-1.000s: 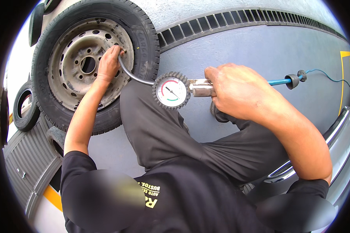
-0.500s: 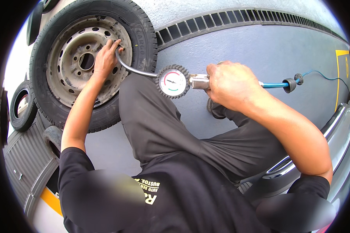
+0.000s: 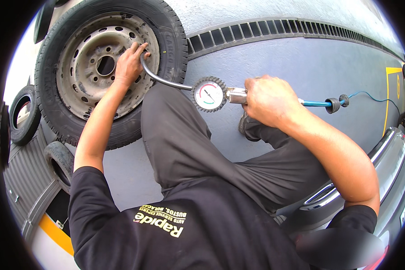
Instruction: The person retrieves a tire inflator and connects it to a tire valve to inflate the tire. They monitor the pressure gauge while inflating, then disconnect the inflator and move the tire aside.
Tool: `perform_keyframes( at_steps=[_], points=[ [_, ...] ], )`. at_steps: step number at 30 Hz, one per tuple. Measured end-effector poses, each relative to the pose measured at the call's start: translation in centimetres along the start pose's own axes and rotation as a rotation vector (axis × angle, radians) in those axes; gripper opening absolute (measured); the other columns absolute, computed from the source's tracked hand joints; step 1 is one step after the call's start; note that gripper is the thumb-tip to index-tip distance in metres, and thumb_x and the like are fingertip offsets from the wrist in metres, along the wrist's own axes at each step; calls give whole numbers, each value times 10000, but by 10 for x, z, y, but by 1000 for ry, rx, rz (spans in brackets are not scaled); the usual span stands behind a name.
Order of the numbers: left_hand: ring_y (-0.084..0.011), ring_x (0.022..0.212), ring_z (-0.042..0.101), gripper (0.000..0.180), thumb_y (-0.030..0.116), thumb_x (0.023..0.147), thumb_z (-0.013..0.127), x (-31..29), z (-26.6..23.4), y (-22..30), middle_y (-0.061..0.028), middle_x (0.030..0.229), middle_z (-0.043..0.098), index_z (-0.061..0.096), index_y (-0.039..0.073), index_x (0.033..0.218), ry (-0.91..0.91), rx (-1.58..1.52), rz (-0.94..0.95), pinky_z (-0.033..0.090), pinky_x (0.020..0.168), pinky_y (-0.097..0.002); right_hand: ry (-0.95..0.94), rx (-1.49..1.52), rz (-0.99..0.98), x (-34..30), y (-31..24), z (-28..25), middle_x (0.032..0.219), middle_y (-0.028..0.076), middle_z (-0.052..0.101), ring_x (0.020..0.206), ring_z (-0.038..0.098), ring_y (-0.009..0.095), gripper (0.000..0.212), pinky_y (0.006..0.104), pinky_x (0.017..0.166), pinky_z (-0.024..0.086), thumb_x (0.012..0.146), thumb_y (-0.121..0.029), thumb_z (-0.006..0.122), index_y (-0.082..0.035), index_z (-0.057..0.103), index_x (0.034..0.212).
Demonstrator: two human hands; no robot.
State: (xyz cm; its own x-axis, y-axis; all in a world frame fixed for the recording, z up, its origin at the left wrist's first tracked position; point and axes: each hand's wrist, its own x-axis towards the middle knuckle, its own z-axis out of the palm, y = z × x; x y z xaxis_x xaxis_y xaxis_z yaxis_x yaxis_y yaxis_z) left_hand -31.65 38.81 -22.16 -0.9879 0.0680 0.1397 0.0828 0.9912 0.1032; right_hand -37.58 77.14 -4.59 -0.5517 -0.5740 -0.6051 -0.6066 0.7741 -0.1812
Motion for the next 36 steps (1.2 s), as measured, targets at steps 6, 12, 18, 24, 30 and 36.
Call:
perform_keyframes(
  at_steps=[6, 12, 18, 24, 30, 36],
  points=[
    [-299, 919, 634, 328, 248, 928, 599, -1, -1, 0, -99, 1037, 588, 622, 82, 1210, 18, 0, 1, 517, 805, -420, 28, 20, -10, 2, 1, 3, 789, 220, 687, 795, 686, 394, 221, 489, 739, 548, 807, -210, 651, 4, 658, 862],
    [-300, 925, 633, 323, 249, 925, 604, 0, 1, 0, -103, 1051, 594, 631, 82, 1201, 36, -1, 1, 515, 812, -422, 35, 9, -24, 4, 4, 8, 790, 238, 686, 768, 686, 405, 216, 498, 724, 549, 807, -204, 643, 4, 669, 856],
    [-294, 930, 635, 318, 254, 926, 606, 0, -3, 2, -97, 1037, 591, 630, 93, 1199, 17, -18, -6, 517, 818, -420, 29, 5, -17, 5, 2, 6, 806, 239, 692, 789, 696, 401, 220, 488, 748, 559, 813, -207, 641, 1, 677, 875],
    [-296, 953, 633, 325, 277, 935, 601, 0, -3, 2, -96, 1040, 587, 619, 110, 1214, -26, -7, -41, 520, 832, -422, 7, -20, 13, 6, 3, 5, 830, 235, 699, 813, 703, 394, 233, 481, 764, 567, 826, -209, 620, -2, 688, 907],
    [-366, 1089, 596, 658, 112, 876, 607, -3, -18, 3, -200, 1307, 499, 371, 97, 1490, -247, -14, -116, 506, 923, -455, 12, -31, 14, 7, 5, 4, 767, 240, 685, 792, 687, 407, 231, 493, 760, 549, 812, -227, 653, -6, 676, 875],
    [-316, 1009, 647, 334, 114, 912, 537, -11, -113, 67, -216, 1055, 647, 616, -5, 1215, -165, -337, -517, 503, 879, -413, -9, -8, 15, 10, 10, 0, 850, 246, 701, 838, 695, 408, 238, 478, 797, 557, 809, -186, 596, 15, 695, 887]
  ],
)
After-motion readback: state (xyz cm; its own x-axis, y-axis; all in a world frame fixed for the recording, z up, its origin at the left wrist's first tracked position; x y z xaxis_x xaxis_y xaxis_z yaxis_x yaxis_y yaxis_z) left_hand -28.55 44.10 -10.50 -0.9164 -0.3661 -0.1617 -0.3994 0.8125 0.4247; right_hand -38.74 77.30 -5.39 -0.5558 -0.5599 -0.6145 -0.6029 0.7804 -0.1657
